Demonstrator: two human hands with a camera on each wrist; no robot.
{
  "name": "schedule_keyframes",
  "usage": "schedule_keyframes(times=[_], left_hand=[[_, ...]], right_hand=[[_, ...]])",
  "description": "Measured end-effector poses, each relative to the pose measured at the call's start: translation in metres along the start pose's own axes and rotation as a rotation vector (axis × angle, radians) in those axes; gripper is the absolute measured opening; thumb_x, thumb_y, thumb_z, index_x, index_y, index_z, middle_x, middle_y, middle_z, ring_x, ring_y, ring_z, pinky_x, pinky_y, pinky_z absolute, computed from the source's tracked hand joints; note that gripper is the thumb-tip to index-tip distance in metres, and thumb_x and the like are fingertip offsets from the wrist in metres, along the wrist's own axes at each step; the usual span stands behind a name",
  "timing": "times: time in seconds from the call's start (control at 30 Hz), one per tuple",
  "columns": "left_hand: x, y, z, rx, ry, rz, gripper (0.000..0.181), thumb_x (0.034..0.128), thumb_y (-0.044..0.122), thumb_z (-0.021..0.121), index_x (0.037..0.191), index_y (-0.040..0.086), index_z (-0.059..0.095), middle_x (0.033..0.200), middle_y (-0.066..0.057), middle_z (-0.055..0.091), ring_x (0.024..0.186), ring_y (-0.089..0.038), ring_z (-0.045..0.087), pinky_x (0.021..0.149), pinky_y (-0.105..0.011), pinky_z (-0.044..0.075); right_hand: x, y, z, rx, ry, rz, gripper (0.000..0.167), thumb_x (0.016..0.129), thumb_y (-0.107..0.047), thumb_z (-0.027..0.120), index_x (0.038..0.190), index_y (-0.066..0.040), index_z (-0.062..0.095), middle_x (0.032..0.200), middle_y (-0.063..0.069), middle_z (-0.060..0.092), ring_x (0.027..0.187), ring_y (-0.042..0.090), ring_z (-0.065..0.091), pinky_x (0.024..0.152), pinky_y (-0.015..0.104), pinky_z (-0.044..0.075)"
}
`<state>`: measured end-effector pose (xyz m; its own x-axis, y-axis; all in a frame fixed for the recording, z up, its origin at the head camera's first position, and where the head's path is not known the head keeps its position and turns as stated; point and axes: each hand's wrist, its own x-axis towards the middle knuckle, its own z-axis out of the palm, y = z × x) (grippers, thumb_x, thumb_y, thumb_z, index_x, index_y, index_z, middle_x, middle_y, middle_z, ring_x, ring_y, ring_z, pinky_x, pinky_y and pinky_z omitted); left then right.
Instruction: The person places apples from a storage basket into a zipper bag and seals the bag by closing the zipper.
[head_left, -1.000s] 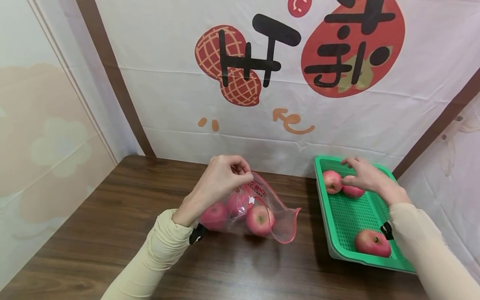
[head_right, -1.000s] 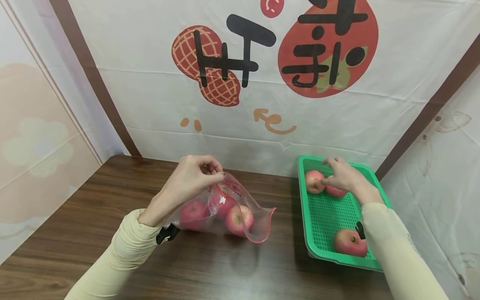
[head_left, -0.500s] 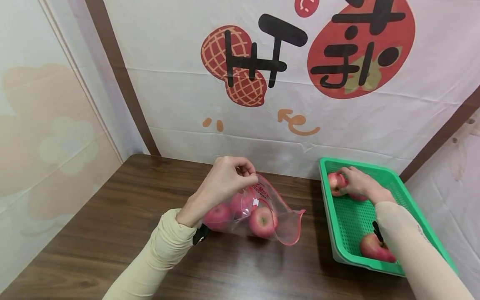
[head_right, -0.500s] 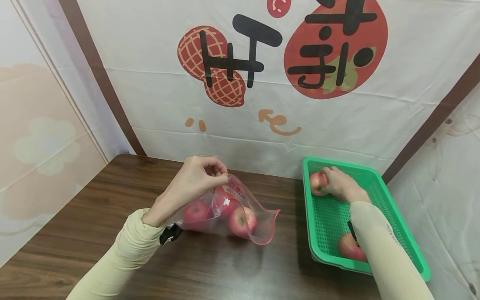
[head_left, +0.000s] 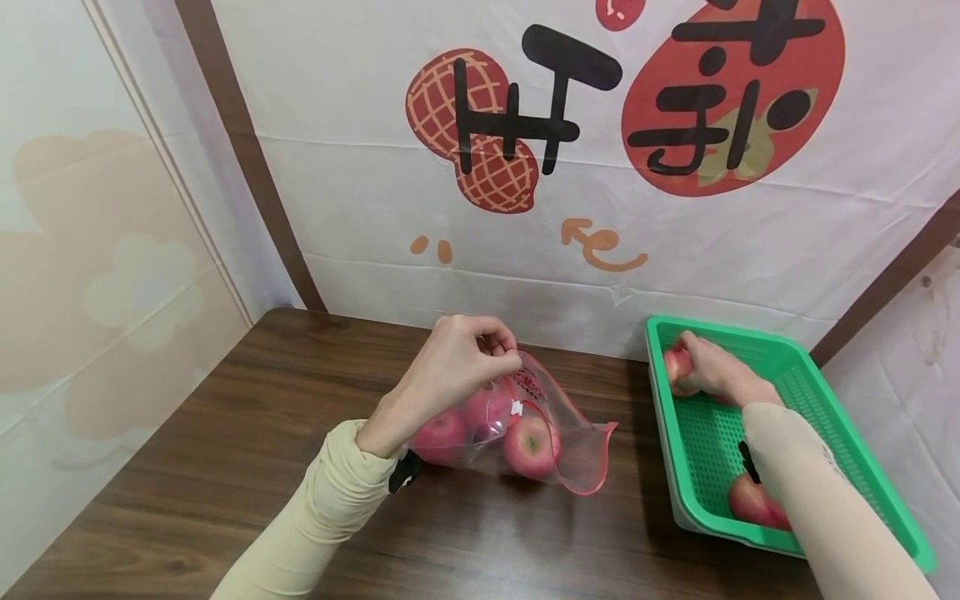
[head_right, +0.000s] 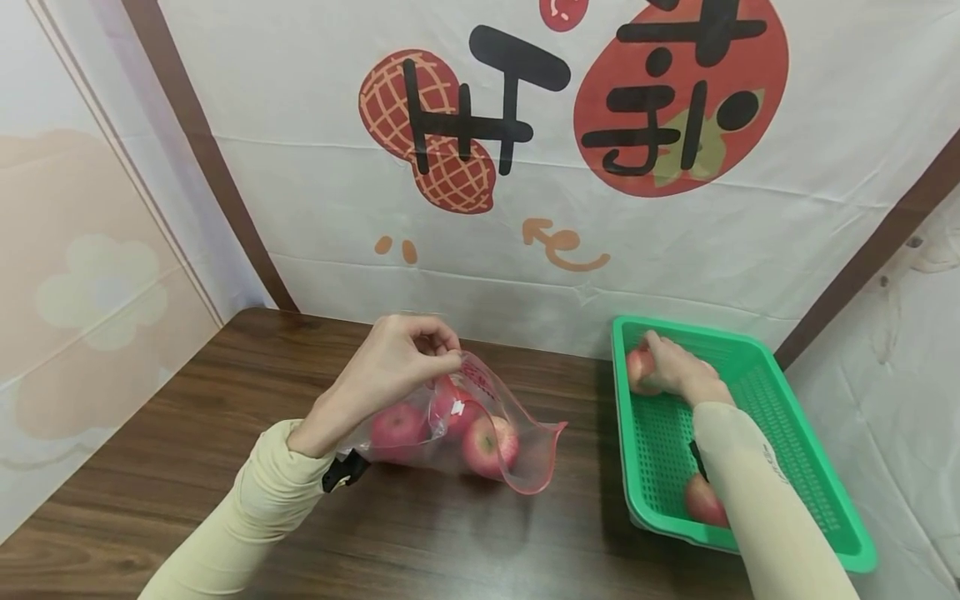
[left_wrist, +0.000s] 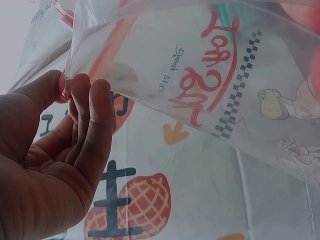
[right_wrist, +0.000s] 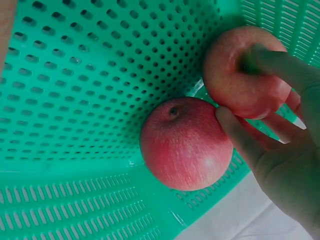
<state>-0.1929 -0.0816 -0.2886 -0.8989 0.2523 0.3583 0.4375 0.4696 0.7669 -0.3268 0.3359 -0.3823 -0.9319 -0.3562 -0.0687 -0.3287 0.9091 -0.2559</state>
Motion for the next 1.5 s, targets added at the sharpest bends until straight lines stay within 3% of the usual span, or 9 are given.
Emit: schedule_keyframes(times=[0.37,0.53,0.77,1.0,1.27,1.4,1.5], left_hand=[[0.001,0.001,-0.001,0.023,0.000,0.001,0.007,0.0767,0.017,0.068,0.071,0.021,0.069,0.065,0.007,0.062,0.057,-0.010,0.055,0.054,-0.024,0.047],[0.002,0.001,-0.002,0.033,0.005,0.011,0.006,0.0755,0.016,0.067,0.071,0.020,0.070,0.065,0.007,0.063,0.059,-0.010,0.056,0.055,-0.023,0.047],[0.003,-0.001,-0.004,0.032,0.008,0.007,0.005,0.0762,0.016,0.068,0.072,0.019,0.070,0.065,0.006,0.063,0.055,-0.009,0.056,0.054,-0.025,0.049],[0.003,-0.002,-0.001,0.006,-0.003,-0.003,0.006,0.0764,0.016,0.067,0.072,0.019,0.070,0.065,0.005,0.063,0.053,-0.010,0.056,0.053,-0.026,0.049],[0.004,-0.001,0.000,-0.022,-0.014,-0.018,0.007,0.0774,0.016,0.067,0.072,0.020,0.069,0.065,0.004,0.064,0.051,-0.013,0.059,0.053,-0.030,0.052],[0.004,-0.001,0.001,-0.027,-0.017,-0.023,0.007,0.0776,0.016,0.067,0.072,0.020,0.070,0.065,0.003,0.064,0.050,-0.013,0.060,0.052,-0.030,0.052],[0.005,0.000,0.002,-0.019,-0.013,-0.019,0.007,0.0772,0.015,0.068,0.072,0.019,0.070,0.064,0.004,0.064,0.049,-0.013,0.061,0.051,-0.030,0.052]], right_hand=[[-0.013,0.002,-0.010,-0.073,0.068,0.055,0.062,0.083,-0.035,0.074,0.127,0.001,0.050,0.116,0.021,0.056,0.091,0.031,0.057,0.073,0.045,0.050],[-0.017,-0.010,-0.035,-0.029,0.143,0.029,0.063,0.082,-0.032,0.076,0.124,0.005,0.049,0.110,0.023,0.056,0.090,0.033,0.057,0.071,0.045,0.051],[-0.023,-0.042,-0.070,-0.015,0.259,-0.055,0.064,0.078,-0.034,0.081,0.121,0.003,0.050,0.107,0.019,0.055,0.091,0.030,0.053,0.070,0.038,0.049],[-0.035,-0.090,-0.086,-0.035,0.357,-0.119,0.063,0.073,-0.036,0.085,0.117,-0.004,0.055,0.106,0.013,0.057,0.093,0.026,0.053,0.073,0.040,0.050],[-0.055,-0.165,-0.099,-0.016,0.425,-0.281,0.062,0.070,-0.035,0.088,0.117,-0.009,0.057,0.104,0.005,0.057,0.092,0.018,0.053,0.075,0.039,0.051],[-0.067,-0.199,-0.096,0.049,0.388,-0.417,0.061,0.069,-0.031,0.089,0.118,-0.012,0.058,0.107,0.001,0.058,0.093,0.013,0.056,0.075,0.036,0.055],[-0.076,-0.220,-0.088,0.161,0.275,-0.493,0.057,0.071,-0.030,0.087,0.118,-0.017,0.057,0.109,-0.005,0.058,0.093,0.010,0.059,0.073,0.030,0.058]])
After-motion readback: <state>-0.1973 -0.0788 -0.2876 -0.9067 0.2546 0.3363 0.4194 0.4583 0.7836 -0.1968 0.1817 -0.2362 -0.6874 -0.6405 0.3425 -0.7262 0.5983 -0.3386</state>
